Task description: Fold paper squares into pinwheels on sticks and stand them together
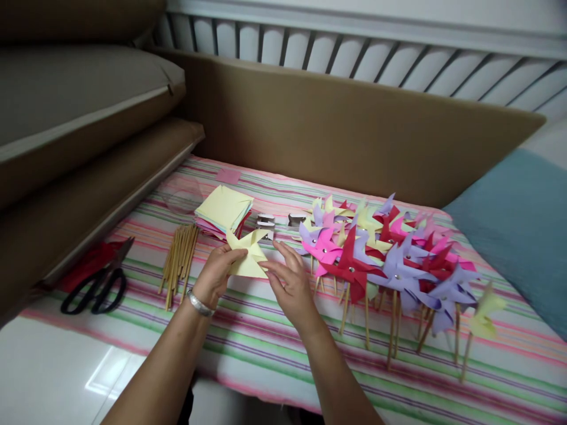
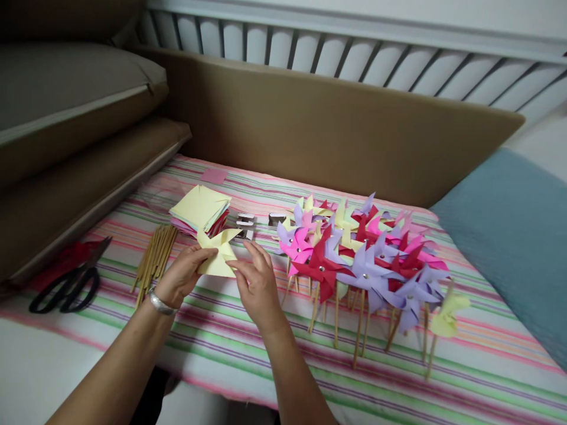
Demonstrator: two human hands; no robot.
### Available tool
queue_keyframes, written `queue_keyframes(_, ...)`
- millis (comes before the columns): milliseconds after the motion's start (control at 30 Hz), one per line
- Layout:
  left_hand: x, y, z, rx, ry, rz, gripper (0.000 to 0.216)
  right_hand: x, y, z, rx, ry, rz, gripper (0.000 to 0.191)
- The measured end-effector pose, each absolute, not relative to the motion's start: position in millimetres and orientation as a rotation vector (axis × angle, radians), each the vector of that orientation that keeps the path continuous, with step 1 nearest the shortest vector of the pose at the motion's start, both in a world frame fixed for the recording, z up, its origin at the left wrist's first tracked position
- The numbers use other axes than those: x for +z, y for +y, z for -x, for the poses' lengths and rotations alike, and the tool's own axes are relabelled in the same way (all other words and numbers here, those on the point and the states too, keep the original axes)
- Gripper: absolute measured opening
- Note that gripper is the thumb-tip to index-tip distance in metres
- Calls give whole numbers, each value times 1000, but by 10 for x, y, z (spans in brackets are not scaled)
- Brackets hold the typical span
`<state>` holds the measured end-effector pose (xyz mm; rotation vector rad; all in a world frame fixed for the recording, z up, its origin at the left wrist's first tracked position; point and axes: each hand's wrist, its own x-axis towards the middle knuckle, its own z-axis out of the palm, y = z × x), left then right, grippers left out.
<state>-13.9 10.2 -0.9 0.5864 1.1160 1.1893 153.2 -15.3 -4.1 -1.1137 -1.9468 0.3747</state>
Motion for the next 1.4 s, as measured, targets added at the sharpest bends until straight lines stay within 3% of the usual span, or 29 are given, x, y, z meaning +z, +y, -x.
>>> queue_keyframes(733, -23, 55, 32, 1058, 1031, -687, 24, 0, -152, -1531, 612, -1843, 1183, 9)
queue_keyframes(1400, -36, 5, -101, 1005, 1033, -690, 20, -3, -121, -1509, 491, -1721, 1526, 7)
